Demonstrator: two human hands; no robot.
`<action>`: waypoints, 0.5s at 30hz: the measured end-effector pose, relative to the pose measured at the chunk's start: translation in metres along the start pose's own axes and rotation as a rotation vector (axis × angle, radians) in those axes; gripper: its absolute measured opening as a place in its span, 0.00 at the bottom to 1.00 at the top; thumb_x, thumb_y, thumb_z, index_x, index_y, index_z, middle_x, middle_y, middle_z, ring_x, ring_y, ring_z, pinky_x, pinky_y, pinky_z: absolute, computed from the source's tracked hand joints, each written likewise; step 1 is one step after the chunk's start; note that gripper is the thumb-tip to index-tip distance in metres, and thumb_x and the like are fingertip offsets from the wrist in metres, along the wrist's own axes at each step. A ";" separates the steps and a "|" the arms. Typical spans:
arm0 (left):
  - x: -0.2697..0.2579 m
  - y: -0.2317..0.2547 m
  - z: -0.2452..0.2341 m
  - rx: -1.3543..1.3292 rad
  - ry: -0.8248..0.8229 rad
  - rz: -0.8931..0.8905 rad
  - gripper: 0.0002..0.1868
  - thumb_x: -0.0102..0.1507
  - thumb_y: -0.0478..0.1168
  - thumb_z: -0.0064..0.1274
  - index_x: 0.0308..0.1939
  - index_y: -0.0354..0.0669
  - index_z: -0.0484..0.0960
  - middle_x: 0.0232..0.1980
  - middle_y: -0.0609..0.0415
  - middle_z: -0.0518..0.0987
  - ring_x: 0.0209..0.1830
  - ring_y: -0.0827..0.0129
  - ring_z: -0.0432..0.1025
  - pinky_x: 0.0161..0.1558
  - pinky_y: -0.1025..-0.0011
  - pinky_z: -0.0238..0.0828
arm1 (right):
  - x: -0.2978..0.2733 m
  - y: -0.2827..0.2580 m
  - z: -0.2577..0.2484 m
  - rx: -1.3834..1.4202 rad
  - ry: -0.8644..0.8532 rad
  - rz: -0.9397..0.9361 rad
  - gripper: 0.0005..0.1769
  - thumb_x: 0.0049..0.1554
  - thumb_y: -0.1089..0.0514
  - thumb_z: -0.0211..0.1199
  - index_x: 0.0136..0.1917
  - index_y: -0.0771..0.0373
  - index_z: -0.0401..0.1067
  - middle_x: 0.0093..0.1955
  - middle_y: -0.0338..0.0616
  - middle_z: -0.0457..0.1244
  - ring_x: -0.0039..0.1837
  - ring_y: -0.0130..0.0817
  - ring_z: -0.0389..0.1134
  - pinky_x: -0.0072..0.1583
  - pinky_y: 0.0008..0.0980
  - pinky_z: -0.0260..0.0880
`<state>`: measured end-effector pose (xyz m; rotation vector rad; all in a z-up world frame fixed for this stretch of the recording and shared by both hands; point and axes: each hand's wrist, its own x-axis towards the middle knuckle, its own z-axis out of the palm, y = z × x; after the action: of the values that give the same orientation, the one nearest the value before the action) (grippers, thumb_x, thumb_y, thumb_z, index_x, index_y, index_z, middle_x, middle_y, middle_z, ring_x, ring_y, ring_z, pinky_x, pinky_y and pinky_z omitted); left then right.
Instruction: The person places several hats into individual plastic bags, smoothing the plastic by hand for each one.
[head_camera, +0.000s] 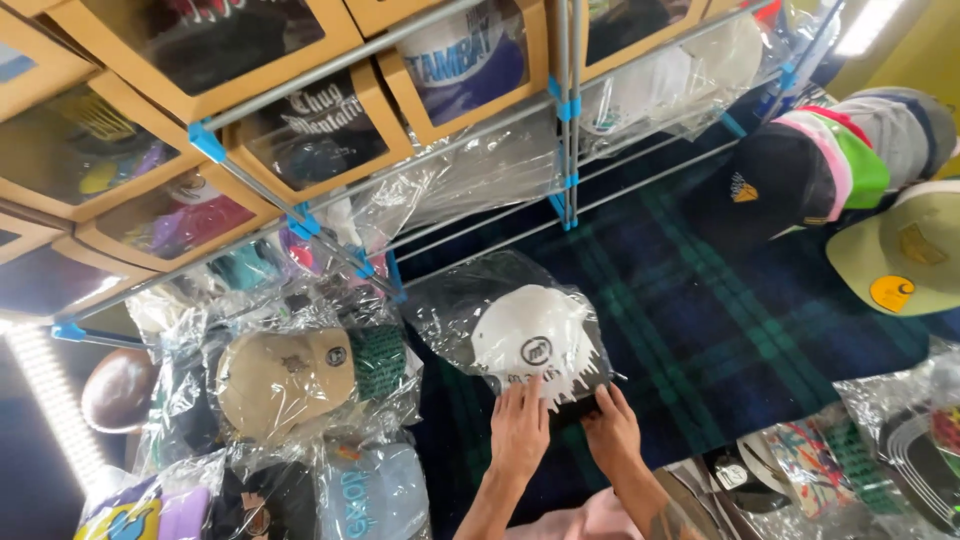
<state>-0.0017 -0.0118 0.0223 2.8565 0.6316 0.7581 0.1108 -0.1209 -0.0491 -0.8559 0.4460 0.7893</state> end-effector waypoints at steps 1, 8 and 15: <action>0.000 -0.002 0.001 0.008 0.002 -0.004 0.20 0.70 0.40 0.49 0.66 0.40 0.74 0.50 0.44 0.79 0.47 0.50 0.75 0.45 0.57 0.73 | -0.003 -0.004 0.010 -0.001 -0.007 0.006 0.23 0.64 0.56 0.58 0.71 0.59 0.67 0.52 0.45 0.66 0.45 0.36 0.65 0.44 0.38 0.62; 0.008 -0.002 -0.038 -0.059 0.170 -0.045 0.02 0.66 0.33 0.47 0.39 0.39 0.73 0.50 0.43 0.71 0.44 0.51 0.69 0.40 0.55 0.66 | 0.005 -0.008 0.014 -0.010 0.073 0.062 0.16 0.65 0.59 0.57 0.65 0.63 0.70 0.53 0.46 0.68 0.49 0.39 0.68 0.49 0.38 0.67; -0.033 -0.019 -0.014 -0.622 -0.100 -0.738 0.21 0.69 0.45 0.48 0.64 0.43 0.71 0.26 0.59 0.78 0.24 0.71 0.75 0.33 0.68 0.74 | 0.016 0.005 0.010 -0.001 0.158 0.140 0.11 0.67 0.56 0.55 0.60 0.61 0.72 0.52 0.44 0.66 0.50 0.37 0.66 0.50 0.35 0.67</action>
<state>-0.0412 -0.0088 0.0156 1.8805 1.0996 0.5414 0.1177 -0.1040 -0.0560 -0.8980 0.6508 0.8537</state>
